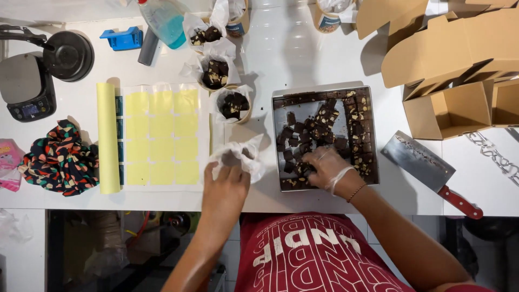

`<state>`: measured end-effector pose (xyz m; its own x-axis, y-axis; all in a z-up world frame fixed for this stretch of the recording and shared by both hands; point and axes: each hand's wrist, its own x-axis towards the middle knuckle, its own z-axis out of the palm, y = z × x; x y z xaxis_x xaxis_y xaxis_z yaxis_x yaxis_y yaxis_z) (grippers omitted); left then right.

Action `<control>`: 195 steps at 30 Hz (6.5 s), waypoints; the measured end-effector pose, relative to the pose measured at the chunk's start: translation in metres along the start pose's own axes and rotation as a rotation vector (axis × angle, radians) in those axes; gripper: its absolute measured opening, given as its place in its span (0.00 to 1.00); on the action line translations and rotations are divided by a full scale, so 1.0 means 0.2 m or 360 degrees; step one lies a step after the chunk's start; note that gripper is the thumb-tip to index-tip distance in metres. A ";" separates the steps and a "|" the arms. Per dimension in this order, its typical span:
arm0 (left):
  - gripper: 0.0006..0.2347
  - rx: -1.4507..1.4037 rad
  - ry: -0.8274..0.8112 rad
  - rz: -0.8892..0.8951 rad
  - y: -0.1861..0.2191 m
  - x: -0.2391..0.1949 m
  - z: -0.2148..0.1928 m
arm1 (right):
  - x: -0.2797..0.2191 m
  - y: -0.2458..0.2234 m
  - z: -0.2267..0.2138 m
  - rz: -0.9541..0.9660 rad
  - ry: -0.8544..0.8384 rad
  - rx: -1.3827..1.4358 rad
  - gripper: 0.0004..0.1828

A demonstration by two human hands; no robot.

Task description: The person places pieces of brownie from a metal tray into individual paper-lined cups by hand.

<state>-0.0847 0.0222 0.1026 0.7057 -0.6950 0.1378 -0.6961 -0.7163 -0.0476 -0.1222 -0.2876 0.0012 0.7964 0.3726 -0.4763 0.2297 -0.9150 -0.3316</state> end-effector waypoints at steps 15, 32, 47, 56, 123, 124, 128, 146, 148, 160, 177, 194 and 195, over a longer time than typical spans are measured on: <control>0.24 -0.0282 0.0165 0.0224 -0.09 -0.24 0.18 | -0.23 -0.15 -0.24 0.0145 0.0629 0.3232 0.25; 0.23 -0.0793 0.0343 0.0223 -0.29 -0.39 0.32 | 0.07 -0.12 0.34 0.0689 0.0945 0.0537 0.19; 0.11 -0.0388 0.0409 0.0313 -0.29 -0.31 0.35 | 0.17 -0.10 0.38 0.0693 0.0422 -0.0037 0.25; 0.08 -0.0499 0.0498 0.0313 -0.30 -0.32 0.36 | -0.15 -0.32 -0.11 0.0702 0.0920 0.2846 0.18; 0.06 -0.0561 0.0630 0.0277 -0.25 -0.24 0.41 | 0.14 -0.06 0.08 0.1377 0.0472 0.0397 0.11; 0.06 -0.0556 0.0655 0.0283 -0.25 -0.24 0.40 | 0.10 -0.07 0.05 0.1316 0.0438 0.0407 0.14; 0.06 -0.0494 0.0725 0.0308 -0.25 -0.23 0.42 | -0.05 -0.07 -0.03 0.1313 0.0715 0.0980 0.12; 0.05 -0.0466 0.0765 0.0357 -0.25 -0.20 0.39 | 0.12 -0.23 0.15 0.1072 0.0792 0.0308 0.32; 0.06 -0.0467 0.0783 0.0412 -0.26 -0.20 0.42 | 0.14 -0.24 0.13 0.1150 0.0749 0.0329 0.32; 0.10 -0.0650 0.0658 0.0869 -0.25 -0.13 0.38 | 0.01 -0.32 -0.07 0.1123 0.0183 0.0653 0.37; 0.10 -0.0582 0.0639 0.0555 -0.28 -0.17 0.54 | -0.06 -0.18 0.20 0.0546 0.1408 0.1235 0.23; 0.03 -0.0462 0.0972 0.0429 -0.26 -0.17 0.41 | 0.32 -0.80 0.08 -0.0141 0.1408 -0.0513 0.23; 0.03 -0.0471 0.0975 0.0439 -0.26 -0.17 0.43 | 0.29 -0.84 0.04 -0.0127 0.1408 -0.0517 0.23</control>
<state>-0.0619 0.0776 0.0160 0.3594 -0.6261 0.6920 -0.9055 -0.4133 0.0964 -0.1194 -0.1108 0.0230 0.8761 0.3054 0.3731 0.3404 -0.9398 -0.0300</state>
